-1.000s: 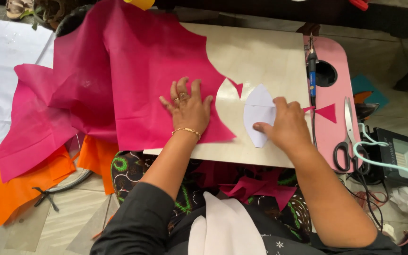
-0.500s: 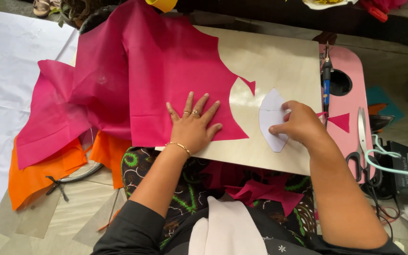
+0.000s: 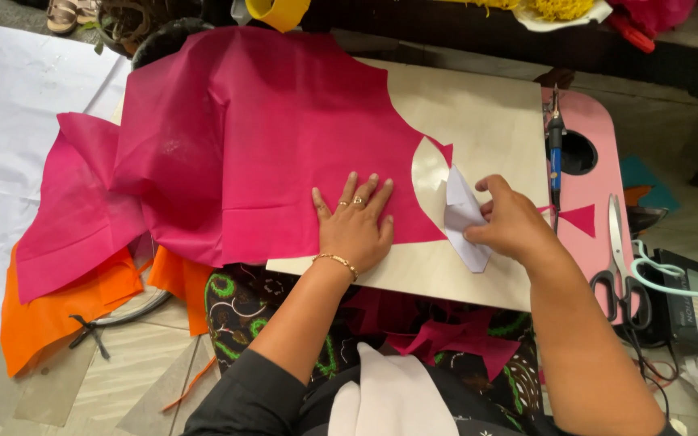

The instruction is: Using a heat-cutting tool to trace and cut out specific shapes from pink fabric using a paper template.

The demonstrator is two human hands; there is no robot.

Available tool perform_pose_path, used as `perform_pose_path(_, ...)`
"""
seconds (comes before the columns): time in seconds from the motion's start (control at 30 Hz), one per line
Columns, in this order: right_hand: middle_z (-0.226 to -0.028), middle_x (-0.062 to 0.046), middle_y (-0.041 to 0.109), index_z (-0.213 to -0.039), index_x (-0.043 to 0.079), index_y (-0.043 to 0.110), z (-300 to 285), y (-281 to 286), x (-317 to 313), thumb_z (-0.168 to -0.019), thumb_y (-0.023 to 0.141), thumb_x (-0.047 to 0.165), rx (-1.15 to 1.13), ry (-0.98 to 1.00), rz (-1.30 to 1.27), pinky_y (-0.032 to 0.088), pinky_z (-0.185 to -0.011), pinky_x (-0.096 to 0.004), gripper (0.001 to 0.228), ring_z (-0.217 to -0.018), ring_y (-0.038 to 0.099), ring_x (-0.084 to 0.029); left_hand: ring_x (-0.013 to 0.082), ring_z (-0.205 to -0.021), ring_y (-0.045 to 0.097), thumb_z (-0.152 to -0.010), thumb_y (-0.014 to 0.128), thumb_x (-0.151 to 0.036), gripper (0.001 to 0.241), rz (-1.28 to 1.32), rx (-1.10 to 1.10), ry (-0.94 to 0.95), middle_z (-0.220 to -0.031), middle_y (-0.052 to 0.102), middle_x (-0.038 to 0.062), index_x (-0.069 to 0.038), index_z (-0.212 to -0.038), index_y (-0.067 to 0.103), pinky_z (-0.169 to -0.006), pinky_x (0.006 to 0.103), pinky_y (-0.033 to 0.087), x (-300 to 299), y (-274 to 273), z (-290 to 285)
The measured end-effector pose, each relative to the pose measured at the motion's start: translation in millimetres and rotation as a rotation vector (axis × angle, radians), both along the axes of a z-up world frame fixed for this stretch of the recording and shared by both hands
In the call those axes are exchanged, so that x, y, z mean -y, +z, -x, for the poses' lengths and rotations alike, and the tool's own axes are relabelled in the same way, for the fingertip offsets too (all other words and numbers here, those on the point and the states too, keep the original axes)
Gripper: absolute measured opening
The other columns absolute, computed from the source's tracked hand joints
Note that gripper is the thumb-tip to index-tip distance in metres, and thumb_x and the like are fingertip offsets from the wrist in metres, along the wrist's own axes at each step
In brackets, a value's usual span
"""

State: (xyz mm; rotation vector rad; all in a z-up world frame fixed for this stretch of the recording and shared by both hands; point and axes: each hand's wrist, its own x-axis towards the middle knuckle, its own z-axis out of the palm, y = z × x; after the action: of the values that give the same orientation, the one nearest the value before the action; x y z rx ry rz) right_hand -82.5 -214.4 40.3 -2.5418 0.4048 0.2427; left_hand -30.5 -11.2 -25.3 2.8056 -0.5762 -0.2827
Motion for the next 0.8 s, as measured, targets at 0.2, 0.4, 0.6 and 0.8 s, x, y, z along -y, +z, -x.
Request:
perform_pose_path(0.2, -0.086, -0.020, 0.067, -0.119, -0.001, 0.055, 14, -19, 1, -0.070, 0.072, 0.009, 0.193, 0.091, 0.181, 0.045, -0.092, -0.040, 0.052, -0.089, 0.066, -0.034, 0.0198, -0.143, 0.011, -0.091, 0.033, -0.047, 0.056, -0.014, -0.006, -0.063, -0.153, 0.022, -0.009, -0.036, -0.145, 0.024, -0.105, 0.0719, -0.005, -10, 5, 5)
perform_pose_path(0.4, -0.108, -0.026, 0.056, -0.125, 0.001, 0.049, 20, -14, -17, -0.082, 0.069, 0.017, 0.140, -0.018, 0.225, 0.052, -0.086, -0.043, 0.050, -0.104, 0.060, -0.038, 0.0219, -0.144, 0.007, -0.093, 0.025, -0.045, 0.055, -0.053, 0.003, -0.054, -0.155, 0.016, -0.007, -0.033, -0.147, 0.021, -0.104, 0.0714, -0.008, -4, 9, 9)
perform_pose_path(0.6, -0.101, -0.025, 0.057, -0.129, 0.002, 0.045, 12, -13, -10, -0.073, 0.078, 0.015, 0.041, -0.074, 0.187, 0.053, -0.085, -0.045, 0.067, -0.100, 0.062, -0.039, 0.0246, -0.143, 0.005, -0.093, 0.024, -0.043, 0.056, -0.024, -0.031, -0.058, -0.156, 0.013, -0.005, -0.030, -0.147, 0.020, -0.104, 0.0720, -0.008, -7, 9, 12)
perform_pose_path(0.8, -0.103, -0.031, 0.062, -0.131, -0.003, 0.046, 11, -3, -4, -0.063, 0.083, 0.000, 0.037, -0.260, -0.137, 0.054, -0.076, -0.047, 0.077, -0.092, 0.065, -0.039, 0.0298, -0.141, 0.014, -0.090, 0.040, -0.047, 0.057, 0.125, 0.114, -0.030, -0.147, 0.028, 0.005, -0.026, -0.142, 0.032, -0.107, 0.0674, -0.001, -13, -19, 11)
